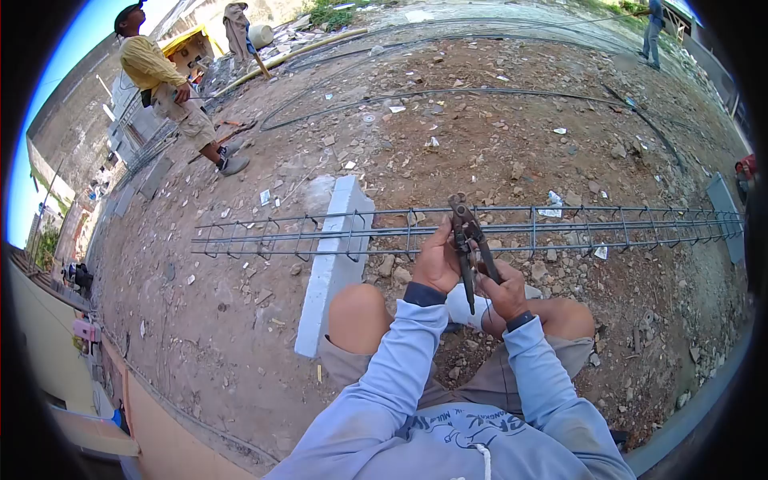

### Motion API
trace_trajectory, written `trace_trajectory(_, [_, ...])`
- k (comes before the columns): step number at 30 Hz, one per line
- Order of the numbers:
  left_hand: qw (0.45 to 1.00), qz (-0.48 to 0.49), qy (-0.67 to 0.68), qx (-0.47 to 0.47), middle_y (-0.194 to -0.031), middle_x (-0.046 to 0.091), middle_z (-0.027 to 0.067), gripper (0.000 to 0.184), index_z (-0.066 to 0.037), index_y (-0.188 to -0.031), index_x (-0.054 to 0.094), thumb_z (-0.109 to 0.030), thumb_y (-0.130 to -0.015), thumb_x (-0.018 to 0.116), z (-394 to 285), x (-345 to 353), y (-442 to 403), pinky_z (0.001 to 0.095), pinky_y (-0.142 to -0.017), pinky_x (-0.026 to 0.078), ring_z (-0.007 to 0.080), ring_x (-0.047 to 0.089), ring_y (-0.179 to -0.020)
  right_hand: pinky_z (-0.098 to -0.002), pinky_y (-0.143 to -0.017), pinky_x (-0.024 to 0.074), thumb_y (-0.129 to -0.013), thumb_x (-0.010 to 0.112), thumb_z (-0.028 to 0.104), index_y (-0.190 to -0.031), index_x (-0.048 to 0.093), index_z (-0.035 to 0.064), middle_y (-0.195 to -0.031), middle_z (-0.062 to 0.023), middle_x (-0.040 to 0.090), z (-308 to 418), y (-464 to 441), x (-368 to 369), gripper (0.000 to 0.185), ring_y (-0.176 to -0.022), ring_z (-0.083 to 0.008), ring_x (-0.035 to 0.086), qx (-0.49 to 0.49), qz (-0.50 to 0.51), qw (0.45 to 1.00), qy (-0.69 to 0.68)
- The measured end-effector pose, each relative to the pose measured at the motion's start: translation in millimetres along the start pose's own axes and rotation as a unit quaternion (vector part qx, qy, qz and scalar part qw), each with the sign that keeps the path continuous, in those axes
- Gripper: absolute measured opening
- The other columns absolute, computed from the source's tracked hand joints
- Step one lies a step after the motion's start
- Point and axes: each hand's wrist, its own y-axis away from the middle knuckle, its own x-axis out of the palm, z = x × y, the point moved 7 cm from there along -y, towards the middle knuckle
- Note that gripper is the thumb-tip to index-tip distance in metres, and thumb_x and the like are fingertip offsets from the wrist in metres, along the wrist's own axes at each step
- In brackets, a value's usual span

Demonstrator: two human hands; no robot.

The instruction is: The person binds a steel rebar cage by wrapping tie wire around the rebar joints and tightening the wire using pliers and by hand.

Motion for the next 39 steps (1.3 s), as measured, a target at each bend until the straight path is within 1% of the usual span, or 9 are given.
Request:
trace_trajectory(9, [0.99,0.103,-0.096,0.014,-0.075,0.059,0.0058,0.018,-0.007,-0.097,0.053,-0.024,-0.093,0.048,32,40,-28,0.032,-0.058,0.05,0.0167,0.059,-0.065,-0.0286,-0.063,0.0467,-0.072,0.062,0.004,-0.089,0.063,-0.0014,-0.081,-0.0106,0.062,56,27,-53,0.018,-0.07,-0.0156,0.059,-0.083,-0.175,0.981,-0.009])
trace_trajectory(14, [0.995,-0.006,-0.104,-0.007,-0.07,0.057,0.0036,0.01,-0.007,-0.092,0.053,-0.016,-0.09,0.05,50,19,-29,0.028,-0.05,0.048,0.0131,0.056,-0.055,-0.0253,-0.061,0.0472,-0.074,0.063,0.005,-0.097,0.062,-0.0027,-0.082,-0.0084,0.061,80,21,-55,0.025,-0.074,-0.0126,0.059,-0.154,-0.186,0.965,0.098])
trace_trajectory(17, [0.969,-0.006,-0.245,0.019,-0.068,0.056,0.0018,0.012,-0.007,-0.09,0.054,-0.018,-0.091,0.051,59,13,-27,0.025,-0.048,0.045,0.0098,0.054,-0.055,-0.0242,-0.063,0.0474,-0.078,0.062,0.006,-0.102,0.06,-0.0041,-0.085,-0.0067,0.061,72,14,-50,0.026,-0.077,-0.0107,0.058,-0.072,-0.233,0.967,-0.071])
trace_trajectory(21, [0.813,-0.045,-0.554,0.173,-0.066,0.055,0.0008,0.017,-0.004,-0.082,0.057,-0.019,-0.091,0.052,73,11,-15,0.023,-0.049,0.04,0.0072,0.049,-0.054,-0.0264,-0.075,0.0495,-0.086,0.054,0.007,-0.119,0.049,-0.0016,-0.098,-0.0096,0.062,26,5,-58,0.034,-0.084,-0.0149,0.061,-0.007,-0.25,0.9,-0.357])
trace_trajectory(25, [0.872,-0.081,-0.469,0.113,-0.063,0.051,-0.0013,0.017,-0.005,-0.08,0.057,-0.019,-0.089,0.056,82,-26,-20,0.0234,-0.047,0.037,0.0069,0.044,-0.053,-0.0306,-0.063,0.0526,-0.089,0.048,0.012,-0.114,0.048,0.0015,-0.088,-0.0124,0.062,-3,36,-81,0.026,-0.073,-0.0201,0.063,0.095,-0.261,0.855,-0.437])
trace_trajectory(30, [0.851,-0.161,-0.494,0.076,-0.059,0.046,-0.0041,0.017,-0.005,-0.079,0.06,-0.021,-0.086,0.058,84,-91,-43,0.0228,-0.046,0.033,0.0052,0.039,-0.051,-0.0352,-0.066,0.052,-0.089,0.048,0.02,-0.106,0.053,-0.0022,-0.088,-0.0148,0.063,-105,114,-71,0.028,-0.076,-0.0241,0.063,0.32,-0.336,0.854,-0.236])
trace_trajectory(34, [0.875,-0.178,-0.449,-0.02,-0.06,0.048,-0.0042,0.018,-0.007,-0.082,0.062,-0.023,-0.086,0.058,91,-115,-32,0.0215,-0.044,0.034,0.005,0.043,-0.05,-0.0447,-0.082,0.0437,-0.086,0.05,0.035,-0.105,0.054,-0.0043,-0.092,-0.0217,0.062,-135,117,-66,0.043,-0.086,-0.0409,0.058,0.331,-0.22,0.881,0.257])
trace_trajectory(37, [0.872,-0.16,-0.461,-0.042,-0.062,0.052,-0.0032,0.018,-0.007,-0.085,0.063,-0.023,-0.087,0.058,99,-101,-29,0.0207,-0.043,0.033,0.0052,0.046,-0.05,-0.0407,-0.08,0.0447,-0.088,0.046,0.034,-0.109,0.053,-0.0039,-0.092,-0.0198,0.063,-133,78,-49,0.044,-0.088,-0.0343,0.059,0.2,-0.211,0.912,0.289])
trace_trajectory(39, [0.877,-0.141,-0.454,-0.065,-0.068,0.059,-0.001,0.019,-0.006,-0.088,0.063,-0.023,-0.087,0.058,105,-101,-31,0.0202,-0.044,0.035,0.0051,0.051,-0.054,-0.0364,-0.073,0.0475,-0.088,0.048,0.028,-0.111,0.053,-0.0037,-0.087,-0.0174,0.063,-128,48,-24,0.039,-0.079,-0.0268,0.062,0.236,-0.097,0.966,-0.043])
